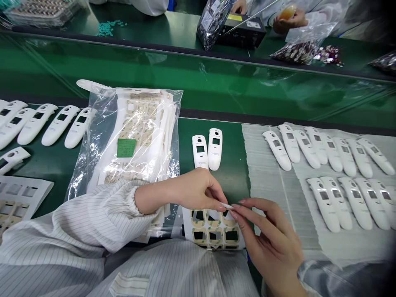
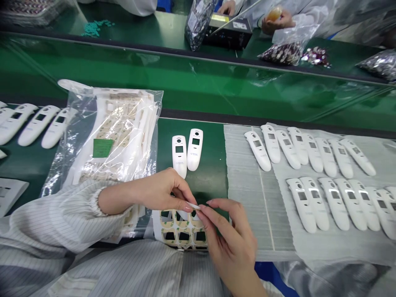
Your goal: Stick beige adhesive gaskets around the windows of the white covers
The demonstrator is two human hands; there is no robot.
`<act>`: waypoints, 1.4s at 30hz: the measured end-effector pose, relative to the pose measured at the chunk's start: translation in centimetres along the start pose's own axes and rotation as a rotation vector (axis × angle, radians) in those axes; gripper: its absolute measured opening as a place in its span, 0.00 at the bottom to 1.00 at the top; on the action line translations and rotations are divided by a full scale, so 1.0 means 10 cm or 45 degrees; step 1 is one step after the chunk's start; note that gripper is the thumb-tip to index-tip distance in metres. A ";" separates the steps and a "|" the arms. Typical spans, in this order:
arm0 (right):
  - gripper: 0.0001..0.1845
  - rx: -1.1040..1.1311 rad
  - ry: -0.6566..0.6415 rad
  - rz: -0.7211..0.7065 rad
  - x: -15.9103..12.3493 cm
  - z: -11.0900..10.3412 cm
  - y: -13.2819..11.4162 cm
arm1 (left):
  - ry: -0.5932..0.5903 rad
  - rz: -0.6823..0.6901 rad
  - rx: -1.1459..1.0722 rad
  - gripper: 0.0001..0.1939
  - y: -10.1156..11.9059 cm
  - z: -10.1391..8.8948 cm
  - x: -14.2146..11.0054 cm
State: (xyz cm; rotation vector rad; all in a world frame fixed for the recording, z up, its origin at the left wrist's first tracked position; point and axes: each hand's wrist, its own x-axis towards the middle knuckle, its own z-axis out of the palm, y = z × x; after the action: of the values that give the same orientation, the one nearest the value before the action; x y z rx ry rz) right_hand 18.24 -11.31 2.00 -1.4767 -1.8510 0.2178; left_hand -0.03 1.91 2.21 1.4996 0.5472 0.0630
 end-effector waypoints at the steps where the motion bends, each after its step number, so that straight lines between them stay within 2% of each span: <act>1: 0.16 -0.037 0.003 -0.008 0.00 -0.01 -0.01 | 0.004 0.003 0.006 0.09 0.00 0.00 0.00; 5: 0.15 -0.115 -0.019 -0.067 0.03 -0.03 -0.04 | 0.029 0.026 0.029 0.08 -0.02 0.00 0.02; 12: 0.11 -0.029 -0.116 -0.100 0.14 -0.07 -0.06 | 0.041 0.061 0.010 0.08 -0.07 0.02 0.03; 17: 0.11 -0.027 -0.186 -0.185 0.17 -0.12 -0.11 | 0.031 0.067 0.013 0.07 -0.08 0.01 0.04; 24: 0.11 0.097 -0.393 -0.266 0.22 -0.26 -0.17 | 0.054 0.049 0.036 0.07 -0.09 -0.03 0.06; 33: 0.09 0.450 -0.453 0.091 0.34 -0.35 -0.06 | 0.106 0.092 0.079 0.09 -0.11 -0.02 0.07; 36: 0.09 0.513 -0.384 0.231 0.36 -0.34 -0.02 | 0.175 0.172 0.126 0.15 -0.07 -0.03 0.05; 39: 0.08 0.486 -0.359 0.328 0.38 -0.32 0.02 | 0.221 0.242 0.194 0.17 -0.03 -0.03 0.04; 42: 0.09 0.284 -0.478 0.256 0.39 -0.27 0.06 | 0.202 0.257 0.223 0.12 -0.04 -0.03 0.03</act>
State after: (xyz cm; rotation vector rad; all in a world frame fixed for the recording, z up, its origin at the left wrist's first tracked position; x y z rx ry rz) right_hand 20.23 -8.47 5.30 -1.5385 -1.8854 0.8207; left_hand 0.06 2.27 1.77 1.7278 0.5374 0.2998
